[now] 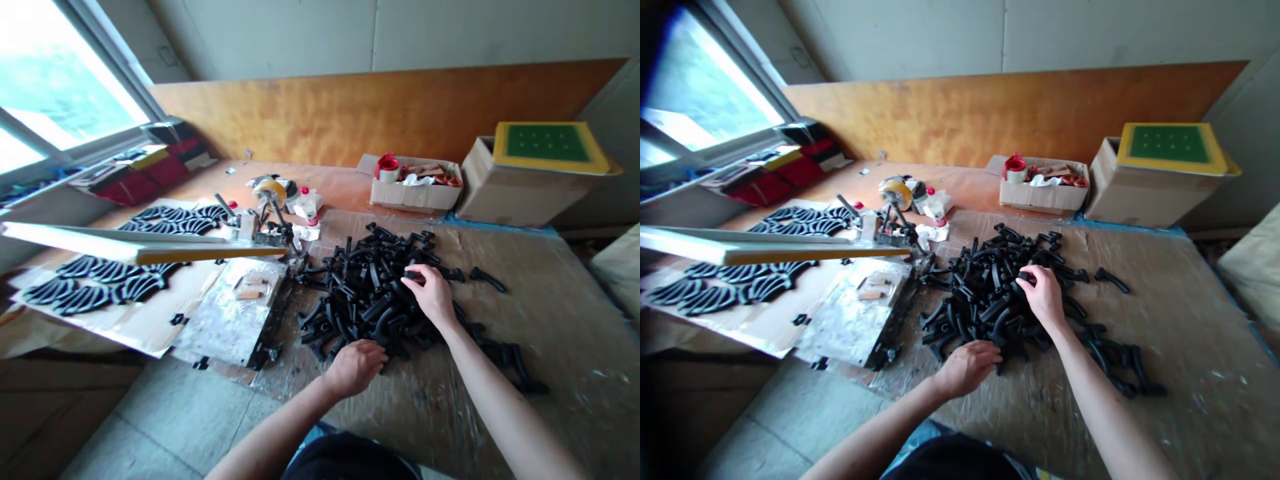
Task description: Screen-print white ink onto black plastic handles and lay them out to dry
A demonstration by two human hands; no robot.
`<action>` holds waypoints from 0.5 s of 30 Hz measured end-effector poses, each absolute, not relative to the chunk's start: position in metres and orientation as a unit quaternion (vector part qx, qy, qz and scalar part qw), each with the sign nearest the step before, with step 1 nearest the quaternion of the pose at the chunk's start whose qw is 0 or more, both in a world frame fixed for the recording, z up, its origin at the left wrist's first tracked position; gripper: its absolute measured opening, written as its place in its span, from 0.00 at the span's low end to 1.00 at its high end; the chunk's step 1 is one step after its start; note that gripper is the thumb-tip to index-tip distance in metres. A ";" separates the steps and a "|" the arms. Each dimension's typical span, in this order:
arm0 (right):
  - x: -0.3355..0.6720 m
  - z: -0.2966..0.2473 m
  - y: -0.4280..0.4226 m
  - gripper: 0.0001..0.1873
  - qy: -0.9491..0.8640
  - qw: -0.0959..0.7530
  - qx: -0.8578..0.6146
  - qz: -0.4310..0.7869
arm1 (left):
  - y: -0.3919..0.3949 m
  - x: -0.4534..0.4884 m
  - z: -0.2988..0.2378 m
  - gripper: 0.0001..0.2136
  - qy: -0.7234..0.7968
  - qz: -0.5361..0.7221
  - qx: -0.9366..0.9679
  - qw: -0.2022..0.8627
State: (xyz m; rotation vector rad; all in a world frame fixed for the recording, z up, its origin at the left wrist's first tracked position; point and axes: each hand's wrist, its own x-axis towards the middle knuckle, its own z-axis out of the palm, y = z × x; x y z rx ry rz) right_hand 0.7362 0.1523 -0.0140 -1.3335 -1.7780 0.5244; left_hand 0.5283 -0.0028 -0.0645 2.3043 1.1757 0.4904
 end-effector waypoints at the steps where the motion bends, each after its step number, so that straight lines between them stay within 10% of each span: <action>1: 0.714 -0.008 0.149 0.11 -0.700 0.439 -0.516 0.227 | -0.006 0.506 -0.056 0.12 0.451 0.207 0.830 0.256; 15: 0.296 -0.066 0.096 0.14 -0.787 0.334 -0.422 0.302 | -0.060 0.130 -0.015 0.12 0.685 0.306 0.578 0.321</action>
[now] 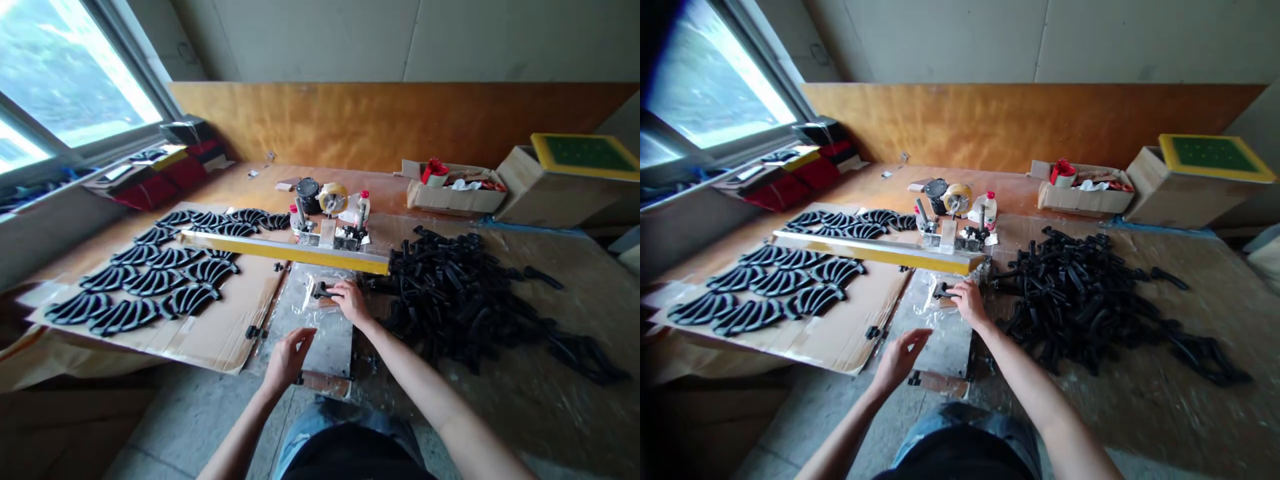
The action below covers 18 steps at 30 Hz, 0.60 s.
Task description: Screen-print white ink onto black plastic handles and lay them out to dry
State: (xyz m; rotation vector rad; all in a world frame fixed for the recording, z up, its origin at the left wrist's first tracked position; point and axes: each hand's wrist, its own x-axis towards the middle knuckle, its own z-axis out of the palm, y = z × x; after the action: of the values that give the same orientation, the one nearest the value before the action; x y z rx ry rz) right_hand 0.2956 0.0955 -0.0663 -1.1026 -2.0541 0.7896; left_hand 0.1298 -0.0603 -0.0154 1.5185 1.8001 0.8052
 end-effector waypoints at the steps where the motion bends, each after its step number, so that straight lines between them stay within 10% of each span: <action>1: 0.287 -0.071 0.096 0.14 -0.793 0.324 -0.432 0.283 | -0.062 0.116 -0.017 0.12 0.693 0.314 0.560 0.327; 13: 0.251 -0.065 0.097 0.28 -0.920 0.186 -0.305 0.164 | 0.015 0.053 0.048 0.25 0.626 0.610 0.400 0.276; 18: 0.253 -0.071 0.104 0.29 -0.841 0.198 -0.472 0.174 | 0.068 0.046 0.102 0.22 0.542 0.652 0.369 0.380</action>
State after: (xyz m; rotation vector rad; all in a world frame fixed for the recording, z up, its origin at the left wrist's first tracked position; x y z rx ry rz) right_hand 0.2529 0.1036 -0.0710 -1.3220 -2.3539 0.4876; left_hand 0.0456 0.0679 0.1016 0.9424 1.3852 1.6659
